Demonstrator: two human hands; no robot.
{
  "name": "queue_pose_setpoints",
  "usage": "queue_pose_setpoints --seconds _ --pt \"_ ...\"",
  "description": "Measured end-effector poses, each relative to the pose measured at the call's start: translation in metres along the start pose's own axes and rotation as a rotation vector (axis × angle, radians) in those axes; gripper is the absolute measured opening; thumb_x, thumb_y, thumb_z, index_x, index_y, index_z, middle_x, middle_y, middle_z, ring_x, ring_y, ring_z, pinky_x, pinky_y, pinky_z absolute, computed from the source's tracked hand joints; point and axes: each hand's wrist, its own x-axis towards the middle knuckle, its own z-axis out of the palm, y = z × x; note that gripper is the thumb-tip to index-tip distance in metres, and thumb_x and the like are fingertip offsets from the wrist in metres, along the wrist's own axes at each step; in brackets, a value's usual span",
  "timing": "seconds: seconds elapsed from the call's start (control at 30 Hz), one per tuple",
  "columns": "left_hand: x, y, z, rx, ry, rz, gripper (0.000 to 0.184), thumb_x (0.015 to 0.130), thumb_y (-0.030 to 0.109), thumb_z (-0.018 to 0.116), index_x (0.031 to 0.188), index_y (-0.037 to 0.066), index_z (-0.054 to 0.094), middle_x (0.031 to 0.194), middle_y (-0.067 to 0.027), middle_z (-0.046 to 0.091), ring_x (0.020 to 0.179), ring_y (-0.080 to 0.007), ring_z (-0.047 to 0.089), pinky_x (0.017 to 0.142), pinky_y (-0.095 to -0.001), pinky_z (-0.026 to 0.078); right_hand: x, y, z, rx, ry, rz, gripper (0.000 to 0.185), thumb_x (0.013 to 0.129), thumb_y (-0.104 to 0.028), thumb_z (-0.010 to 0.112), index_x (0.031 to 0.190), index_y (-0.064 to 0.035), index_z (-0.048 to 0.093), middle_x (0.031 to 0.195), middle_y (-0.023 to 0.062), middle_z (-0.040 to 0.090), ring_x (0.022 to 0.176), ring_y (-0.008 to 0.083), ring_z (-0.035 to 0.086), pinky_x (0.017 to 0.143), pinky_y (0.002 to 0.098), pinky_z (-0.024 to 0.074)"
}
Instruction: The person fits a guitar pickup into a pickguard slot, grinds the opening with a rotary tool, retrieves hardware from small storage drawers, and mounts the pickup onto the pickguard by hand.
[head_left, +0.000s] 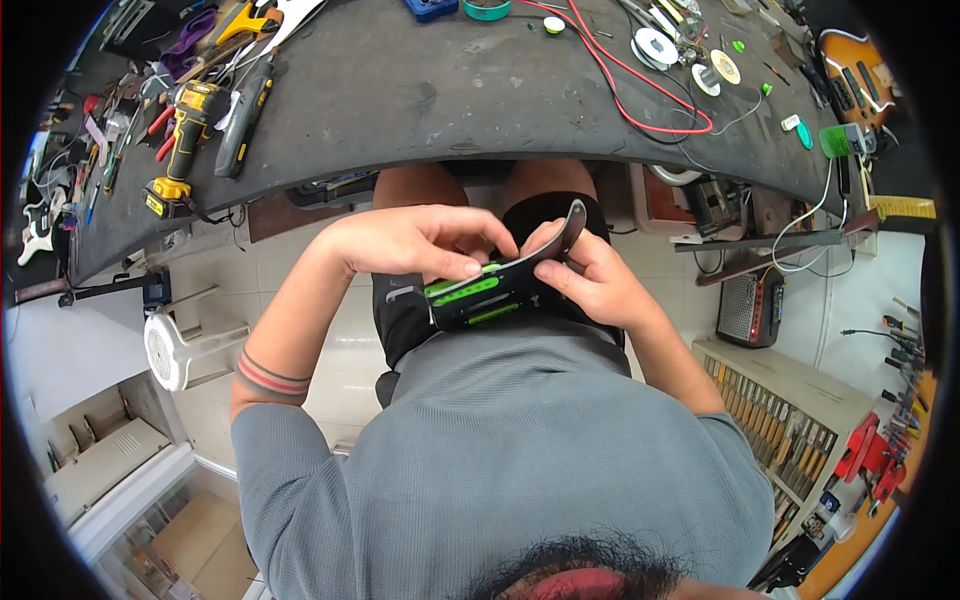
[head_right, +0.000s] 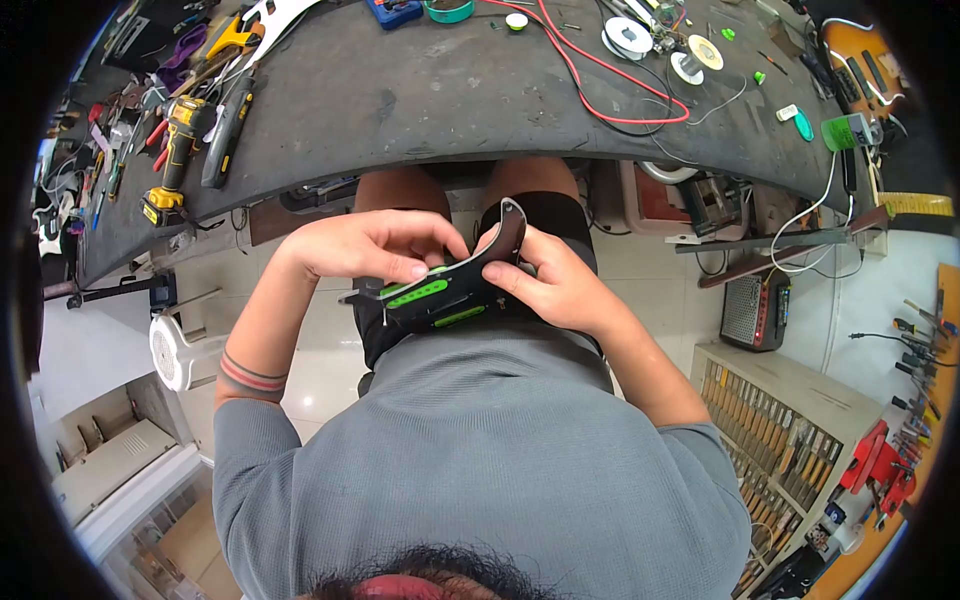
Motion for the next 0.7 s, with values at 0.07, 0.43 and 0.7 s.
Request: queue_pose_setpoints --seconds 0.07,0.43,0.7 --pt "0.001 0.010 0.002 0.180 -0.078 -0.006 0.043 0.109 0.024 0.071 0.144 0.001 0.065 0.119 -0.0009 0.069 0.109 -0.0104 0.061 0.100 -0.0299 0.051 -0.003 -0.002 -0.001 -0.066 -0.015 -0.086 0.013 0.105 -0.008 0.070 0.117 -0.0014 0.068 0.104 0.0071 0.068 0.099 0.0180 0.068 0.090 0.0361 0.0549" --pt "-0.003 0.003 0.062 0.171 0.117 -0.029 0.030 0.109 0.017 0.056 0.134 0.000 0.059 0.110 -0.0053 0.067 0.102 -0.0133 0.060 0.090 -0.0330 0.051 0.007 -0.073 -0.078 -0.233 -0.599 0.088 0.036 0.095 0.000 0.065 0.130 0.0010 0.072 0.123 0.0146 0.075 0.122 0.0303 0.072 0.103 0.0409 0.0568" --pt "-0.006 0.001 0.085 0.369 0.139 0.065 0.031 0.110 0.021 0.055 0.137 0.006 0.061 0.113 -0.0129 0.072 0.098 -0.0247 0.070 0.090 -0.0375 0.054 0.192 -0.104 -0.178 -1.062 0.325 -0.393 0.016 0.101 -0.009 0.064 0.114 -0.0026 0.073 0.109 0.0107 0.075 0.103 0.0266 0.072 0.092 0.0391 0.0568"
